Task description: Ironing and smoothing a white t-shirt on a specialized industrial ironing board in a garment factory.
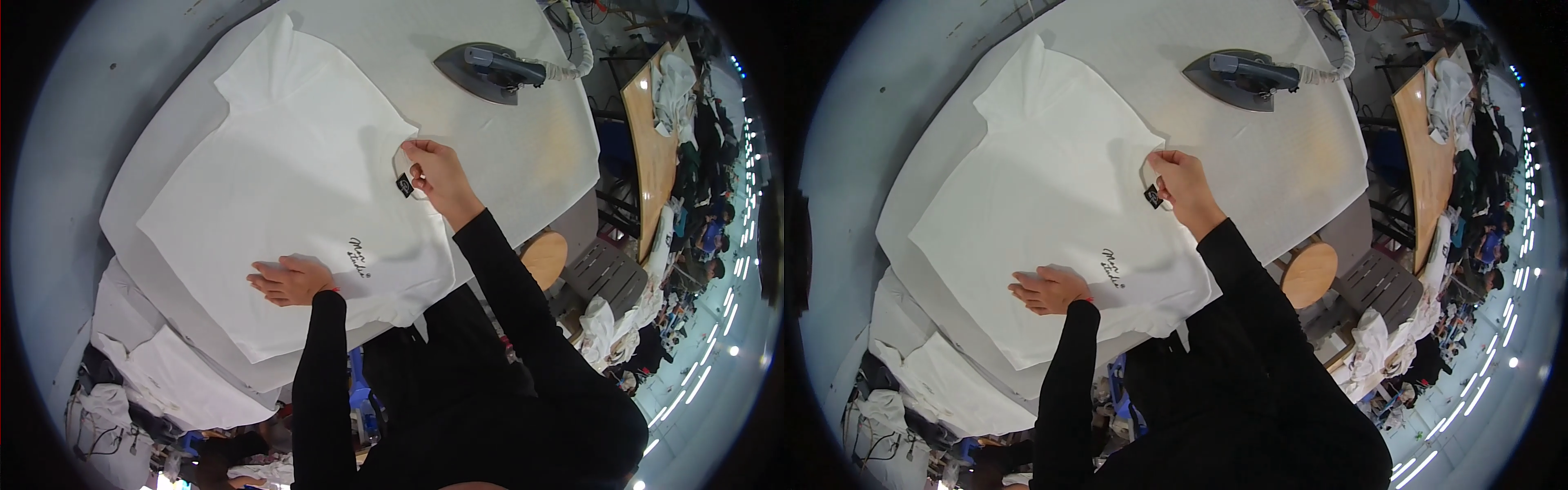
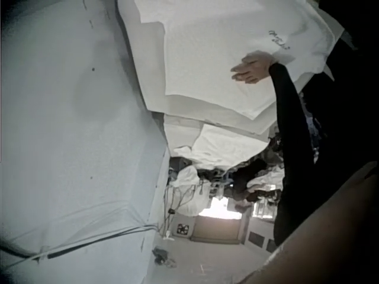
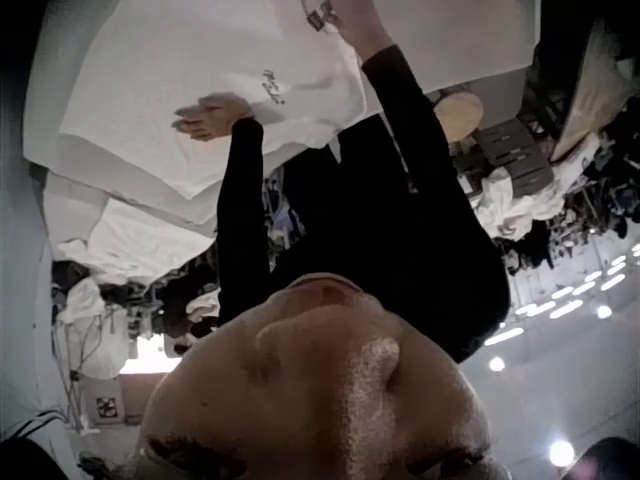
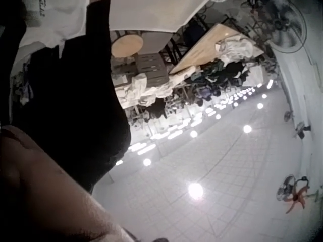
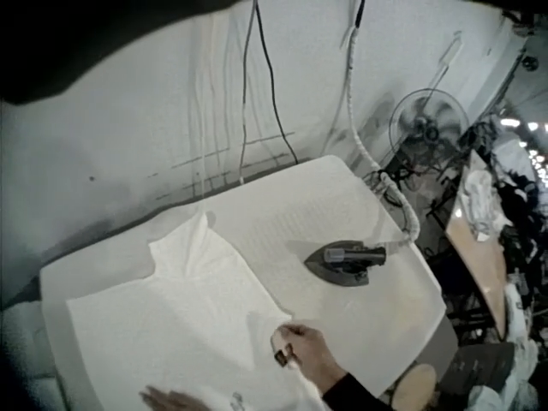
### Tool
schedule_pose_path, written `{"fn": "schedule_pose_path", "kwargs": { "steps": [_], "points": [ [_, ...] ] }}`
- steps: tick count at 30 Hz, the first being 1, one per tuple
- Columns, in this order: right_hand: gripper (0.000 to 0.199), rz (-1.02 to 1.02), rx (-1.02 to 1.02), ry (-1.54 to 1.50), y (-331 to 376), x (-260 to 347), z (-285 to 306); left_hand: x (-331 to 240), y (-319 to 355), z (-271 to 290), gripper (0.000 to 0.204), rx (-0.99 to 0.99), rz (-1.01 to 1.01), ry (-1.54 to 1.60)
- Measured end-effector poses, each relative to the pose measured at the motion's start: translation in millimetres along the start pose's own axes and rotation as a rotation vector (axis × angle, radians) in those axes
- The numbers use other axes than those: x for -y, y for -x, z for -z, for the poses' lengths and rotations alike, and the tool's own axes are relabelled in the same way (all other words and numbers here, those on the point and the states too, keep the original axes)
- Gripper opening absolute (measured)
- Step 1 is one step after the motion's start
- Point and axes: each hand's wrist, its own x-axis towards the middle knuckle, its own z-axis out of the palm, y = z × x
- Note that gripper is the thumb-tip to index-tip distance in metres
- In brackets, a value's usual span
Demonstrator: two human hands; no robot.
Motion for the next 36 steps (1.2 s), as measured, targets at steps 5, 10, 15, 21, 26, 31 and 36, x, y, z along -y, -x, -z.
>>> {"fn": "schedule_pose_path", "kwargs": {
  "steps": [5,10,15,21,26,31,36],
  "points": [
    [0.028,1.045,-0.6,0.845,-24.9,76.4,64.7,-0.4,-2.8,1.0,0.069,-0.02,-0.001,0.005],
    [0.038,1.39,-0.438,1.61,-52.2,182.8,99.4,-1.6,-0.2,-2.4,0.068,-0.048,-0.007,0.035],
    [0.036,0.998,-0.102,1.52,-54.8,198.7,98.0,-5.9,0.1,1.9,0.066,-0.042,-0.014,0.061],
    [0.041,1.081,-0.084,1.447,6.4,161.6,11.8,-3.2,-3.7,3.1,0.066,-0.064,-0.022,0.095],
    [0.041,1.217,0.185,1.265,25.1,115.9,-60.3,-0.4,-3.8,0.4,0.066,-0.076,-0.011,0.088],
    [0.038,1.16,0.282,1.377,15.9,63.5,-94.3,-2.1,-0.2,-5.2,0.066,-0.066,0.015,0.09],
    [0.041,1.192,0.283,1.5,5.2,57.1,-68.0,-1.5,-7.7,-1.3,0.064,-0.13,-0.018,0.128]
  ]
}}
